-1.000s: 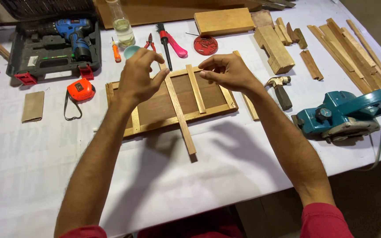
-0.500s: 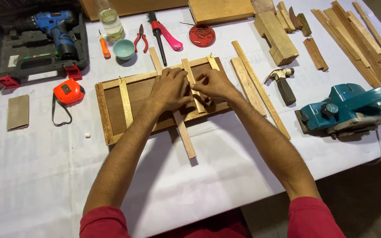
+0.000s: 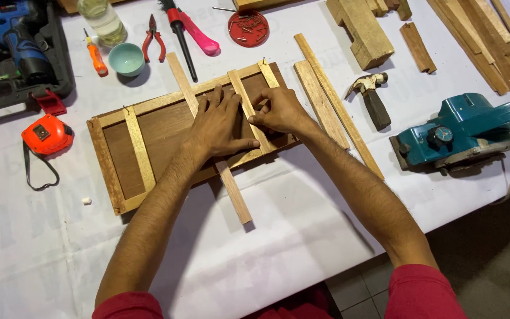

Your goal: Measuring, marking, and assembling wooden pieces to construct a frame structure.

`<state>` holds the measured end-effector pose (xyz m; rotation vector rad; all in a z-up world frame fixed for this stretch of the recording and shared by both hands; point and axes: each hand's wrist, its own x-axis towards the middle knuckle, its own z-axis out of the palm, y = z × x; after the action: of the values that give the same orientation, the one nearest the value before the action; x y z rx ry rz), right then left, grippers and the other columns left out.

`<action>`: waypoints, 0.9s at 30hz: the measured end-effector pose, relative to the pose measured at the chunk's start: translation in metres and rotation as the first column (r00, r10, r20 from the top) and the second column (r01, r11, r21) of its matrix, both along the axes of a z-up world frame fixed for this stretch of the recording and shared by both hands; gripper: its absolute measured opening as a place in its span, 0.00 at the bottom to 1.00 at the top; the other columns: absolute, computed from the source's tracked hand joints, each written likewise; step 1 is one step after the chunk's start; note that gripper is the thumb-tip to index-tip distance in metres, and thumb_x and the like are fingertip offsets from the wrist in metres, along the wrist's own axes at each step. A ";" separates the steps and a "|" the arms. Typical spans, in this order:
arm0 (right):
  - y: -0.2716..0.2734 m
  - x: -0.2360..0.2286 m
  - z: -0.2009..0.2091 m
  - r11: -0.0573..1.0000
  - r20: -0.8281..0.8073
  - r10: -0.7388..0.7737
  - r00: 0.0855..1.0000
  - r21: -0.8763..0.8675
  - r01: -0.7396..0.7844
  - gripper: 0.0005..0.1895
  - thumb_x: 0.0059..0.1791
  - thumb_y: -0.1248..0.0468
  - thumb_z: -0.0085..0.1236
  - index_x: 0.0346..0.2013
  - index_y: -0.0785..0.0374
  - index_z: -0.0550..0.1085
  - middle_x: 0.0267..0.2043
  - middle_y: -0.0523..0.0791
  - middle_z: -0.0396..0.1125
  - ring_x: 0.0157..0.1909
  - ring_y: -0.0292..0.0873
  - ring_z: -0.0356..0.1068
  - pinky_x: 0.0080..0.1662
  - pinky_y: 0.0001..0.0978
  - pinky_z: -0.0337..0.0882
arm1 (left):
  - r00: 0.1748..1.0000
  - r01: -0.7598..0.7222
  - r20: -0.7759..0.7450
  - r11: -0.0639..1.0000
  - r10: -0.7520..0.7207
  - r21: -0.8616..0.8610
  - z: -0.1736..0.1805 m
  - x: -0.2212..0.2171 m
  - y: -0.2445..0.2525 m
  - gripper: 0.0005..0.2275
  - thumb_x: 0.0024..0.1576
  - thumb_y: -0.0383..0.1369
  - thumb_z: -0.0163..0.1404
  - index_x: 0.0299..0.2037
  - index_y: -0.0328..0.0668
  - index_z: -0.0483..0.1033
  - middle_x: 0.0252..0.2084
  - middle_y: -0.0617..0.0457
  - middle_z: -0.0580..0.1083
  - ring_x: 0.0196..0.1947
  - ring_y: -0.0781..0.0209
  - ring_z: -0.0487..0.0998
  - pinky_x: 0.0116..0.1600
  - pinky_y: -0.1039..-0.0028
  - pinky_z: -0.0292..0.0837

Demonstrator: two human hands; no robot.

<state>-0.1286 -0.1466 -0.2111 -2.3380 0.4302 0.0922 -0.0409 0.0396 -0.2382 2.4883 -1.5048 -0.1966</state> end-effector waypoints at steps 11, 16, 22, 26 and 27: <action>-0.003 -0.008 -0.004 0.999 -0.027 0.009 1.000 0.035 -0.008 0.21 0.45 0.61 0.70 0.51 0.63 0.77 0.28 0.43 0.75 0.28 0.34 0.75 0.31 0.28 0.76 | 1.000 -0.001 -0.021 1.000 0.002 0.026 0.002 -0.004 -0.008 0.56 0.42 0.71 0.57 0.70 0.34 0.51 0.72 0.29 0.53 0.74 0.30 0.49 0.71 0.36 0.44; 0.002 -0.012 0.006 1.000 -0.029 0.009 1.000 -0.009 -0.009 0.20 0.45 0.60 0.69 0.50 0.62 0.78 0.27 0.44 0.75 0.28 0.38 0.75 0.31 0.31 0.76 | 1.000 -0.019 0.010 0.999 0.018 0.036 0.002 -0.005 -0.006 0.55 0.42 0.70 0.57 0.70 0.34 0.51 0.72 0.31 0.55 0.74 0.31 0.49 0.72 0.36 0.45; 0.011 0.000 0.003 0.994 0.158 0.044 0.986 -0.110 -0.026 0.22 0.47 0.55 0.68 0.49 0.66 0.78 0.32 0.47 0.75 0.33 0.39 0.77 0.36 0.35 0.77 | 0.995 -0.092 0.027 0.995 0.092 -0.025 0.004 0.010 0.022 0.34 0.57 0.50 0.52 0.69 0.42 0.56 0.73 0.38 0.56 0.74 0.33 0.49 0.71 0.36 0.47; 0.046 0.002 0.000 0.989 0.115 0.130 0.985 -0.081 -0.121 0.24 0.48 0.50 0.67 0.48 0.67 0.78 0.35 0.51 0.76 0.35 0.42 0.77 0.38 0.37 0.78 | 0.981 -0.187 0.062 0.982 0.186 0.000 0.020 0.012 0.050 0.20 0.63 0.36 0.47 0.66 0.50 0.66 0.74 0.44 0.58 0.75 0.37 0.52 0.72 0.38 0.50; 0.055 0.003 -0.003 0.981 0.138 0.172 0.975 -0.111 -0.158 0.25 0.47 0.49 0.69 0.46 0.67 0.79 0.35 0.52 0.76 0.36 0.43 0.78 0.39 0.37 0.78 | 0.974 -0.217 0.076 0.975 0.214 0.035 0.023 0.012 0.057 0.18 0.63 0.34 0.47 0.64 0.54 0.68 0.74 0.46 0.58 0.75 0.38 0.52 0.72 0.39 0.49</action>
<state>-0.1256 -0.0912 -0.2143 -2.4559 0.1701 -0.0229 -0.0289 0.0966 -0.2149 2.6961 -1.2540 -0.1046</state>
